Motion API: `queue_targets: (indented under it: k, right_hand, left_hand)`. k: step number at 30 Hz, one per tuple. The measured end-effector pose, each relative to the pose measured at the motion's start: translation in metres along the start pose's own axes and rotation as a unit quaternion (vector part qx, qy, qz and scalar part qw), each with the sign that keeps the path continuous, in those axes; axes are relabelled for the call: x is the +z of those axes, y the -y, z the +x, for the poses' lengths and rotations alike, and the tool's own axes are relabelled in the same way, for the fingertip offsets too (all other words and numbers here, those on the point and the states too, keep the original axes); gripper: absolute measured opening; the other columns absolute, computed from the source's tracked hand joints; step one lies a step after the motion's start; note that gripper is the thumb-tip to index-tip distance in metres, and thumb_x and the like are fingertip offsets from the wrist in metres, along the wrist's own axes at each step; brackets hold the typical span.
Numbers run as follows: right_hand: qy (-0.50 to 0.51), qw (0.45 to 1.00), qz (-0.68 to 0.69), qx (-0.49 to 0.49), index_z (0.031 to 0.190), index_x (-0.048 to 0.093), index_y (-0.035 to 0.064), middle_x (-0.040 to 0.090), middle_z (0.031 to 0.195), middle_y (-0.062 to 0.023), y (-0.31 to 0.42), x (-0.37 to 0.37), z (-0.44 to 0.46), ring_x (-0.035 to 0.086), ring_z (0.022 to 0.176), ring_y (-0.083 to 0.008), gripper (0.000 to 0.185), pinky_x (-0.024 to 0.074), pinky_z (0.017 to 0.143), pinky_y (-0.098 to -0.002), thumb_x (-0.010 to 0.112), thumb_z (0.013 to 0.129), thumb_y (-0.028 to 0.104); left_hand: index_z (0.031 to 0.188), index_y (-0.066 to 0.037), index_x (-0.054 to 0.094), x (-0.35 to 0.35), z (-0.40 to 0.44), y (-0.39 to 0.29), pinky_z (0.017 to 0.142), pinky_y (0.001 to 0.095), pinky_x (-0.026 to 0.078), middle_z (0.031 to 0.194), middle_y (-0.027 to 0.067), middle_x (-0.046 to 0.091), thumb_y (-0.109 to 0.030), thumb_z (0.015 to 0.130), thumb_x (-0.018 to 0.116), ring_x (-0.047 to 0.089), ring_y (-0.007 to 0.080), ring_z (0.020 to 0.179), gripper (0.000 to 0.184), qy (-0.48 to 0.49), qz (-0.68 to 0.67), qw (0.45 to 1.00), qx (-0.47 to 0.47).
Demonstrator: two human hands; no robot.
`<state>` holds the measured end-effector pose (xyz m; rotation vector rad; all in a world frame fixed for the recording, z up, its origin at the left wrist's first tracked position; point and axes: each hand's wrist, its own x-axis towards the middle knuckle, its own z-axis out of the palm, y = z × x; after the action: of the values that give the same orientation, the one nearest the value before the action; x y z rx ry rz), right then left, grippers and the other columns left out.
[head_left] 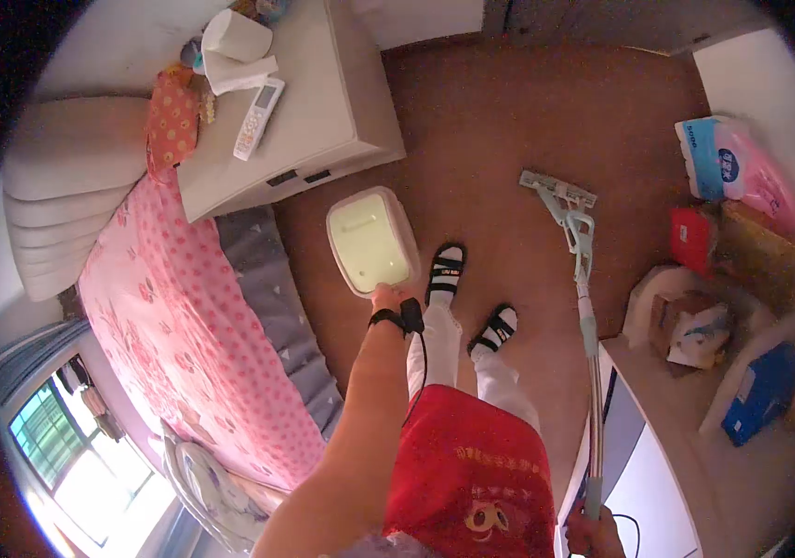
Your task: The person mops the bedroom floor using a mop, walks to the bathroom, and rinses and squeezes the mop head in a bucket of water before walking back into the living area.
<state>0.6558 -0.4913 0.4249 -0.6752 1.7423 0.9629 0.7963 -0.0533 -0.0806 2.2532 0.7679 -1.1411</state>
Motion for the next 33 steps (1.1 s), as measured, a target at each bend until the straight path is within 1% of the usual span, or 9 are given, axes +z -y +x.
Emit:
queue_targets:
  k: [5, 8, 11, 17, 19, 22, 24, 30, 33]
  right_hand:
    - [0.083, 0.993, 0.003, -0.089, 0.099, 0.049, 0.0096, 0.039, 0.054, 0.0050, 0.000, 0.019, -0.016, 0.034, 0.037, -0.0056, 0.018, 0.0273, 0.032, -0.0206, 0.058, 0.084, 0.009]
    - [0.125, 0.972, -0.107, -0.166, 0.098, 0.048, 0.0098, 0.038, 0.054, 0.0045, -0.006, 0.011, -0.019, 0.035, 0.038, -0.0059, 0.018, 0.0291, 0.033, -0.0207, 0.059, 0.083, 0.010]
    - [0.109, 0.970, -0.137, -0.169, 0.095, 0.047, 0.0110, 0.040, 0.054, 0.0046, -0.028, -0.011, 0.015, 0.036, 0.038, -0.0062, 0.017, 0.0311, 0.033, -0.0217, 0.059, 0.083, 0.011]
    - [0.104, 0.907, -0.303, -0.272, 0.118, 0.051, 0.0020, 0.056, 0.096, -0.0110, -0.003, 0.034, 0.015, 0.058, 0.080, -0.0262, 0.040, 0.0504, 0.068, -0.0310, 0.062, 0.082, 0.016]
    - [0.131, 0.905, -0.313, -0.259, 0.088, 0.048, 0.0073, 0.048, 0.054, -0.0019, 0.040, 0.089, 0.006, 0.046, 0.041, -0.0114, 0.016, 0.0349, 0.036, -0.0256, 0.058, 0.083, 0.019]
    - [0.088, 0.848, -0.404, -0.333, 0.089, 0.052, 0.0041, 0.052, 0.057, -0.0034, 0.058, 0.110, 0.073, 0.052, 0.045, -0.0147, 0.017, 0.0401, 0.041, -0.0297, 0.059, 0.081, 0.018]
    - [0.179, 0.861, -0.350, -0.323, 0.082, 0.057, 0.0023, 0.054, 0.055, -0.0052, 0.106, 0.173, 0.057, 0.056, 0.046, -0.0191, 0.022, 0.0447, 0.045, -0.0336, 0.058, 0.082, 0.024]
    - [0.274, 0.809, -0.363, -0.372, 0.063, 0.049, 0.0018, 0.050, 0.049, -0.0067, 0.143, 0.295, 0.119, 0.053, 0.041, -0.0176, 0.018, 0.0418, 0.039, -0.0332, 0.053, 0.078, 0.011]
    - [0.273, 0.850, -0.325, -0.313, 0.056, 0.046, 0.0000, 0.049, 0.048, -0.0091, 0.127, 0.296, 0.111, 0.050, 0.040, -0.0175, 0.021, 0.0395, 0.039, -0.0333, 0.051, 0.075, 0.007]
  left_hand:
    - [0.091, 0.000, 0.063, -0.021, -0.051, -0.049, 0.071, 0.0373, 0.050, 0.088, 0.0175, 0.063, -0.028, 0.067, 0.071, 0.062, 0.0283, 0.083, 0.037, -0.121, 0.048, 0.989, 0.069]
    - [0.100, -0.006, 0.059, 0.000, -0.043, -0.084, 0.070, 0.0487, 0.051, 0.095, 0.0179, 0.061, -0.040, 0.079, 0.061, 0.061, 0.0316, 0.085, 0.040, 0.110, -0.190, 0.953, 0.210]
    - [0.130, -0.001, 0.033, -0.002, -0.087, -0.167, 0.085, 0.0625, 0.043, 0.120, 0.0287, 0.044, -0.036, 0.085, 0.057, 0.049, 0.0421, 0.107, 0.061, 0.468, -0.620, 0.629, 0.017]
    - [0.124, -0.006, 0.031, -0.017, -0.170, -0.304, 0.080, 0.0635, 0.043, 0.109, 0.0196, 0.050, -0.037, 0.088, 0.054, 0.054, 0.0380, 0.093, 0.053, 0.479, -0.424, 0.766, -0.059]
    - [0.117, -0.004, 0.040, -0.009, -0.152, -0.306, 0.073, 0.0538, 0.051, 0.095, 0.0167, 0.057, -0.037, 0.087, 0.055, 0.060, 0.0313, 0.079, 0.047, 0.376, -0.473, 0.797, 0.021]
    - [0.093, -0.002, 0.054, -0.063, -0.115, -0.295, 0.058, 0.0394, 0.054, 0.073, 0.0115, 0.060, -0.029, 0.084, 0.061, 0.059, 0.0210, 0.060, 0.029, 0.203, -0.154, 0.803, 0.539]
    - [0.083, -0.002, 0.055, -0.068, -0.075, -0.302, 0.043, 0.0291, 0.045, 0.068, 0.0108, 0.056, -0.008, 0.076, 0.061, 0.056, 0.0196, 0.054, 0.011, 0.302, -0.476, 0.820, 0.104]
    - [0.068, -0.012, 0.064, -0.157, 0.016, -0.277, 0.055, 0.0350, 0.048, 0.062, 0.0032, 0.061, -0.013, 0.066, 0.062, 0.059, 0.0220, 0.056, 0.003, 0.127, 0.040, 0.911, 0.391]
    - [0.073, -0.013, 0.068, -0.127, -0.003, -0.283, 0.056, 0.0484, 0.045, 0.067, 0.0035, 0.062, -0.014, 0.066, 0.064, 0.059, 0.0229, 0.060, 0.008, 0.057, 0.556, 0.721, 0.410]
